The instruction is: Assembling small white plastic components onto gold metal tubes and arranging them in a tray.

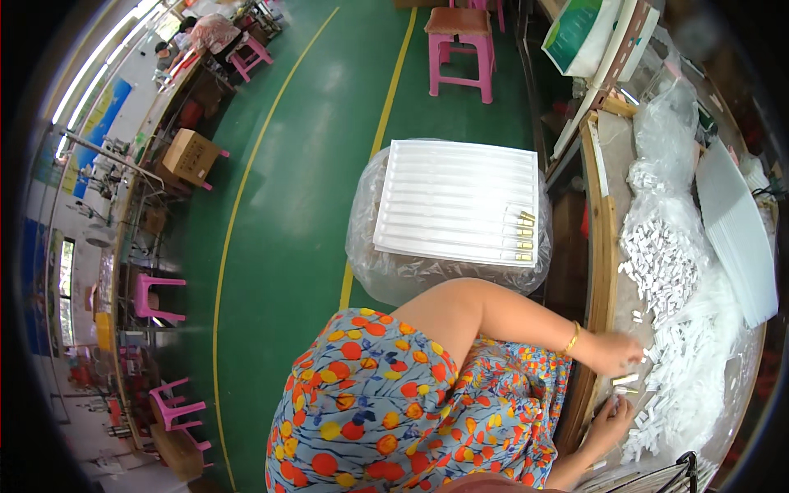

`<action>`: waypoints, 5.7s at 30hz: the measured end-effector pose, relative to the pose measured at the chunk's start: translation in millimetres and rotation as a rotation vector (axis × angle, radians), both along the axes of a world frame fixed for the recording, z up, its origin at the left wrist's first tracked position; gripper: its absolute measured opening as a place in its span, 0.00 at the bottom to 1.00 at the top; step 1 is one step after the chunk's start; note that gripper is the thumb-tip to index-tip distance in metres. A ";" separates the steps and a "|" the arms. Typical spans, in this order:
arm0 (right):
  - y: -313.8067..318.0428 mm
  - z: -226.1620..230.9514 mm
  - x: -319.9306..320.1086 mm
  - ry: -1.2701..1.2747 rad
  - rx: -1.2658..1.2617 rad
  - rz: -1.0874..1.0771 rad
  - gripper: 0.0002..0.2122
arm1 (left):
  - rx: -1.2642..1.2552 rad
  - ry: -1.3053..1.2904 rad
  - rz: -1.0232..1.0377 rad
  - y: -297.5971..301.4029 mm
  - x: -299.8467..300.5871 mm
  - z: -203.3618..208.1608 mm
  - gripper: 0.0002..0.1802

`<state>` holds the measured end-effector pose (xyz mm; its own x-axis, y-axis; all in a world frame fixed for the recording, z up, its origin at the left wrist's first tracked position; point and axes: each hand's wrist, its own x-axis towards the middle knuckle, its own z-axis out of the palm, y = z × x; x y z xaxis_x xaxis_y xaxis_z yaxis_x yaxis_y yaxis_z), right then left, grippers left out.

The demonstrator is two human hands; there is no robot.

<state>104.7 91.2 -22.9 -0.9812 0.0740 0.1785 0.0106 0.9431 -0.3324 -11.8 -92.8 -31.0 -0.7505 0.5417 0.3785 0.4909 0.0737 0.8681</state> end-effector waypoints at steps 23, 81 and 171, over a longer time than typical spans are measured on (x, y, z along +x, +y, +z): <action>10.4 -23.5 25.0 0.238 0.059 -0.094 0.21 | -0.375 0.197 0.106 63.8 56.0 -17.5 0.08; -8.2 -13.4 12.3 0.116 -0.312 -0.369 0.08 | 0.069 -0.892 1.140 -324.3 -91.4 -117.5 0.11; -14.4 7.5 30.9 0.096 -0.262 -0.403 0.12 | -0.961 0.162 0.724 -330.8 -155.1 -29.5 0.08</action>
<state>135.6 76.8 -15.4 -0.8451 0.4992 0.1913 0.3156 0.7547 -0.5751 -166.9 -423.6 -60.5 -0.9771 0.1276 0.1702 0.1668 0.9560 0.2411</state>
